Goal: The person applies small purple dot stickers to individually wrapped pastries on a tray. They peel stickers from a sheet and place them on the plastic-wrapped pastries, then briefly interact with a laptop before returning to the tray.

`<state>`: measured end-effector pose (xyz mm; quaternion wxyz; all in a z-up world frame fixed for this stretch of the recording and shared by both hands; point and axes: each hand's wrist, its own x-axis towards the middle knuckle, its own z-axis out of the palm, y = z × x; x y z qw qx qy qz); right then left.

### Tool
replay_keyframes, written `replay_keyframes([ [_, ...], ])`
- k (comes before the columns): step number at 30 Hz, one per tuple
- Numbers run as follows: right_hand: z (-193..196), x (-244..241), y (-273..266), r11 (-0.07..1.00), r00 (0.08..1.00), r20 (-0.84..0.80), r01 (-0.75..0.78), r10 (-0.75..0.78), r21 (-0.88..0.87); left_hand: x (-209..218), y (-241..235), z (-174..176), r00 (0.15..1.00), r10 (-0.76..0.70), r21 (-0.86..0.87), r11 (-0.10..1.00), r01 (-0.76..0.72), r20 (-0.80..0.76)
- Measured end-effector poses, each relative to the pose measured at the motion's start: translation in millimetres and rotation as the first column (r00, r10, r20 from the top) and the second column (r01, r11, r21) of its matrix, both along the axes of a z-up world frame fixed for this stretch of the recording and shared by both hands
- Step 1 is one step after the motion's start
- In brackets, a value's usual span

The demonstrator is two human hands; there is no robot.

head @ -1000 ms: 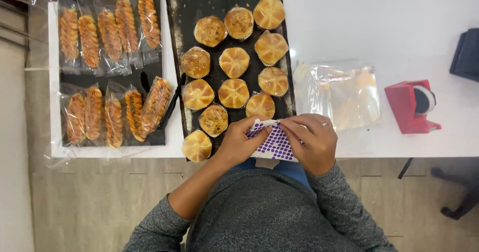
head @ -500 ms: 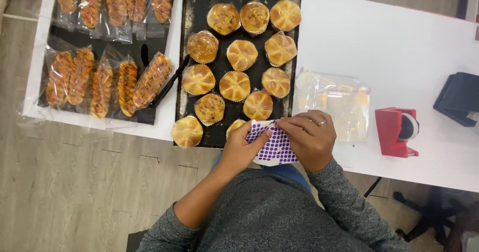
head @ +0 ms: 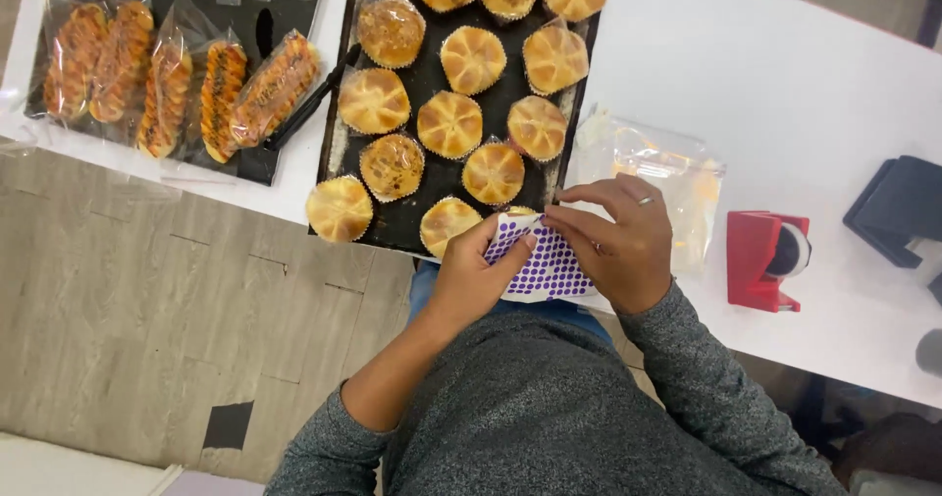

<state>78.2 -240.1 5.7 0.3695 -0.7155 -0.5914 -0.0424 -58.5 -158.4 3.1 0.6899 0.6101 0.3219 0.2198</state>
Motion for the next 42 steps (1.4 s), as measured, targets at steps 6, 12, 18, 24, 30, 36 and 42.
replay_keyframes([
  [6, -11.9, -7.5, -9.5, 0.995, 0.996, 0.062, 0.063, -0.068, 0.076, 4.6, -5.9, 14.5, 0.999, 0.016, -0.013, 1.0, -0.015, 0.038],
  [12, -12.1, -12.4, -15.9, 0.982, 0.986, 0.011, 0.166, -0.168, 0.084, 6.5, -0.6, -7.3, 1.0, -0.011, 0.065, 0.998, 0.013, -0.02],
  [18, -0.9, -8.0, -9.8, 0.963, 0.881, -0.466, 0.189, -0.079, 0.194, 16.7, 22.0, -10.3, 0.991, -0.132, 0.313, 0.941, 0.126, -0.002],
  [24, 8.2, -20.4, -2.4, 0.938, 0.857, -0.513, 0.213, -0.046, 0.272, 21.7, 31.7, 17.1, 0.96, -0.278, 0.355, 0.895, 0.272, -0.035],
  [30, 3.0, -25.9, 8.2, 0.925, 0.928, -0.351, 0.237, -0.126, 0.296, 24.8, 45.6, 8.2, 0.928, -0.372, 0.44, 0.83, 0.342, -0.02],
  [36, -9.2, -42.0, 13.5, 0.876, 0.941, -0.219, 0.324, -0.259, 0.356, 20.5, 56.7, 14.2, 0.904, -0.419, 0.223, 0.877, 0.426, -0.082],
  [42, -60.5, -44.7, 2.3, 0.856, 0.961, 0.046, 0.222, -0.274, 0.467, 25.0, 58.3, 33.5, 0.889, -0.445, 0.033, 0.892, 0.451, -0.105],
])
